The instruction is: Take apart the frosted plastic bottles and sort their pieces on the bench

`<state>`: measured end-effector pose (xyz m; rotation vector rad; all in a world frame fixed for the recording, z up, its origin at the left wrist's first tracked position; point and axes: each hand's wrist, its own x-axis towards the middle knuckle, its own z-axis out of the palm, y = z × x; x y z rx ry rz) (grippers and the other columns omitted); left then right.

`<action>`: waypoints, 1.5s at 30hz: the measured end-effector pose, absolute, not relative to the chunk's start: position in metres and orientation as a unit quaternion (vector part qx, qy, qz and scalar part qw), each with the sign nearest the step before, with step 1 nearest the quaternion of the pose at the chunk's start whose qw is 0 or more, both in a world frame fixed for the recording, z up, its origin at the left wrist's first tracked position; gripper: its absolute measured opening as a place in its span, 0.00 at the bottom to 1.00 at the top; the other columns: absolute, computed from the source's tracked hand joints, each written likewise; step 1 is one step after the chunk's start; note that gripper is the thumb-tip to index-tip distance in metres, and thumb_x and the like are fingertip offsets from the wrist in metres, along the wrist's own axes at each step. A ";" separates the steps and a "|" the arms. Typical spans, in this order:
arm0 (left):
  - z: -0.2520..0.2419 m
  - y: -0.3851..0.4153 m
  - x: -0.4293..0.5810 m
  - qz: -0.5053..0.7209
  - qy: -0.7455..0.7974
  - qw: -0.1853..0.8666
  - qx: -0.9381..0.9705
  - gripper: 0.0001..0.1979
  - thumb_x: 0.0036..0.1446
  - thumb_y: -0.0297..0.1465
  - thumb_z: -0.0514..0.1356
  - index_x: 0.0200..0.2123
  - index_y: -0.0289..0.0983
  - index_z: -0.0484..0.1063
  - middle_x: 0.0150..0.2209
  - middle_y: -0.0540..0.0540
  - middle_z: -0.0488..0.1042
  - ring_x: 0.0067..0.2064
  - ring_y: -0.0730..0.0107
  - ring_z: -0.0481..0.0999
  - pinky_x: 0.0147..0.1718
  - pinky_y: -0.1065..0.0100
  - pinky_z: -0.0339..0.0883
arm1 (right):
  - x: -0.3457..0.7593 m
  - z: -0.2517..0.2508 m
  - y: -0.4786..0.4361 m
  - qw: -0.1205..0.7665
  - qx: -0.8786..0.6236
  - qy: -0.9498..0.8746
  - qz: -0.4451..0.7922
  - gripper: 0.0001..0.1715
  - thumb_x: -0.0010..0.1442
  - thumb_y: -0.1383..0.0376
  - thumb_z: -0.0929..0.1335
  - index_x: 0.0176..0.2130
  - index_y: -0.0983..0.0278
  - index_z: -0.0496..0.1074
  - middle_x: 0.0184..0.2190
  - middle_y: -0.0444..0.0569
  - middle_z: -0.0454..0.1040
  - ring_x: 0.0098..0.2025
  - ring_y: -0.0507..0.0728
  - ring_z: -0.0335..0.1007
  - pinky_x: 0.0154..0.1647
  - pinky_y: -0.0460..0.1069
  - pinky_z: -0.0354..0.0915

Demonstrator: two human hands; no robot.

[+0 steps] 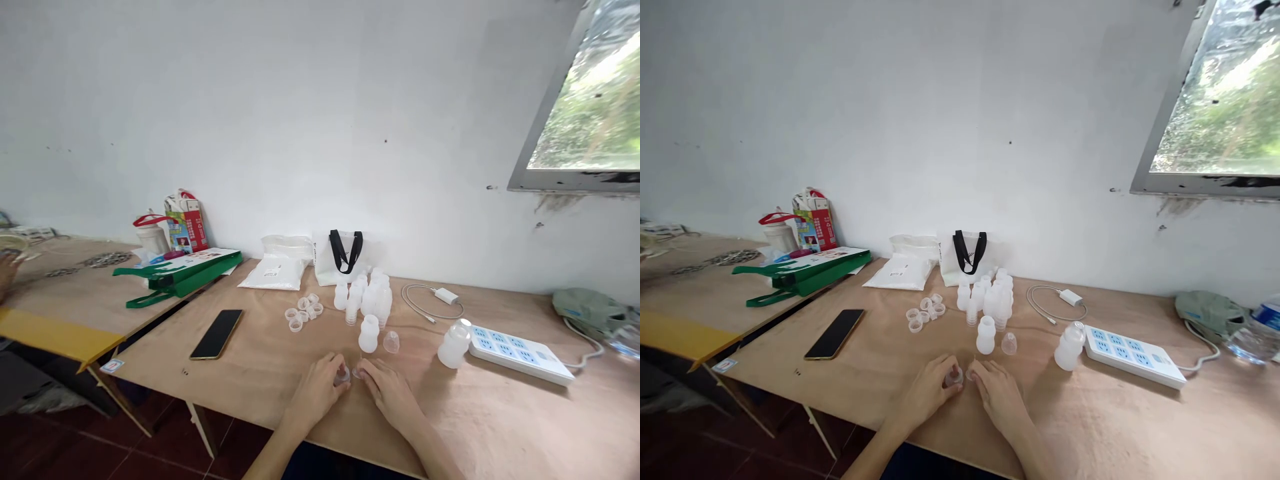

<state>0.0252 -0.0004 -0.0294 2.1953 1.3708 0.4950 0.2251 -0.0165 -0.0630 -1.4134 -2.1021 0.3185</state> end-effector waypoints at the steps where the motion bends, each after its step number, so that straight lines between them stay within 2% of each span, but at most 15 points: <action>1: -0.029 0.001 0.024 0.186 0.496 0.259 0.807 0.04 0.61 0.34 0.59 0.38 0.40 0.70 0.43 0.46 0.75 0.45 0.61 0.73 0.41 0.67 0.62 | 0.224 -0.061 -0.017 0.298 -0.525 -0.787 0.128 0.16 0.71 0.63 0.56 0.36 0.57 0.69 0.36 0.46 0.77 0.38 0.57 0.75 0.38 0.49 0.66; 4: -0.034 0.007 0.022 0.225 0.482 0.304 0.790 0.11 0.66 0.40 0.54 0.41 0.39 0.70 0.41 0.46 0.76 0.44 0.62 0.73 0.41 0.67 0.62 | 0.222 -0.054 -0.018 0.351 -0.508 -0.756 0.217 0.15 0.69 0.60 0.59 0.38 0.57 0.72 0.37 0.46 0.78 0.38 0.56 0.75 0.40 0.49 0.67; 6: -0.040 0.010 0.025 0.260 0.481 0.342 0.765 0.16 0.67 0.45 0.52 0.45 0.40 0.69 0.41 0.46 0.77 0.44 0.62 0.73 0.42 0.67 0.63 | 0.220 -0.052 -0.018 0.379 -0.500 -0.728 0.277 0.08 0.65 0.58 0.64 0.40 0.57 0.72 0.38 0.45 0.79 0.40 0.57 0.76 0.43 0.50 0.69; 8: -0.046 0.013 0.030 0.289 0.473 0.366 0.748 0.19 0.66 0.47 0.53 0.50 0.40 0.68 0.43 0.46 0.77 0.44 0.61 0.74 0.43 0.66 0.64 | 0.221 -0.053 -0.017 0.390 -0.498 -0.719 0.288 0.08 0.61 0.59 0.67 0.41 0.57 0.71 0.38 0.46 0.79 0.41 0.58 0.76 0.44 0.51 0.69; 12: -0.052 0.015 0.041 0.335 0.419 0.390 0.749 0.19 0.68 0.47 0.50 0.48 0.40 0.71 0.43 0.45 0.78 0.44 0.62 0.75 0.46 0.65 0.65 | 0.224 -0.060 -0.013 0.405 -0.505 -0.714 0.267 0.10 0.65 0.58 0.63 0.43 0.56 0.71 0.39 0.48 0.79 0.40 0.59 0.77 0.45 0.53 0.69; 14: -0.053 0.016 0.044 0.354 0.404 0.409 0.737 0.21 0.69 0.47 0.48 0.48 0.40 0.72 0.42 0.45 0.78 0.41 0.64 0.75 0.44 0.66 0.66 | 0.226 -0.062 -0.012 0.427 -0.508 -0.691 0.288 0.13 0.67 0.54 0.61 0.44 0.56 0.71 0.39 0.48 0.80 0.40 0.59 0.78 0.44 0.53 0.70; 18: -0.060 0.019 0.046 0.381 0.386 0.479 0.690 0.24 0.67 0.50 0.50 0.52 0.37 0.69 0.39 0.45 0.75 0.36 0.66 0.74 0.32 0.69 0.66 | 0.226 -0.056 -0.015 0.466 -0.488 -0.662 0.326 0.16 0.66 0.50 0.63 0.41 0.58 0.70 0.39 0.50 0.81 0.41 0.60 0.78 0.45 0.53 0.71; 25: -0.064 0.021 0.046 0.420 0.334 0.524 0.662 0.24 0.66 0.49 0.54 0.52 0.36 0.71 0.37 0.46 0.72 0.34 0.70 0.72 0.29 0.72 0.65 | 0.224 -0.049 -0.015 0.474 -0.494 -0.672 0.284 0.18 0.66 0.50 0.64 0.38 0.60 0.73 0.34 0.49 0.77 0.35 0.58 0.73 0.38 0.51 0.68; 28: -0.060 0.018 0.047 0.399 0.305 0.542 0.674 0.23 0.66 0.48 0.55 0.51 0.36 0.72 0.34 0.48 0.72 0.31 0.72 0.70 0.30 0.72 0.65 | 0.225 -0.056 -0.011 0.491 -0.493 -0.672 0.252 0.17 0.65 0.50 0.65 0.38 0.60 0.72 0.36 0.49 0.75 0.37 0.58 0.73 0.37 0.50 0.67; 34: -0.062 0.014 0.049 0.394 0.272 0.564 0.673 0.22 0.65 0.47 0.58 0.50 0.35 0.75 0.33 0.47 0.73 0.30 0.73 0.70 0.30 0.72 0.65 | 0.224 -0.066 -0.009 0.458 -0.507 -0.654 0.325 0.14 0.64 0.52 0.65 0.42 0.59 0.67 0.36 0.47 0.77 0.32 0.56 0.74 0.33 0.50 0.67; 38: -0.068 0.016 0.050 0.395 0.278 0.565 0.669 0.23 0.62 0.47 0.61 0.49 0.34 0.77 0.32 0.46 0.75 0.28 0.74 0.69 0.31 0.72 0.65 | 0.225 -0.065 -0.011 0.436 -0.508 -0.668 0.324 0.13 0.63 0.55 0.66 0.45 0.59 0.68 0.37 0.47 0.78 0.31 0.56 0.72 0.32 0.49 0.65; 45: -0.065 0.014 0.048 0.380 0.297 0.547 0.684 0.25 0.56 0.48 0.66 0.46 0.32 0.82 0.32 0.45 0.78 0.26 0.75 0.65 0.26 0.73 0.62 | 0.227 -0.063 -0.011 0.422 -0.507 -0.686 0.307 0.06 0.61 0.61 0.66 0.39 0.59 0.71 0.32 0.44 0.77 0.28 0.54 0.69 0.29 0.47 0.60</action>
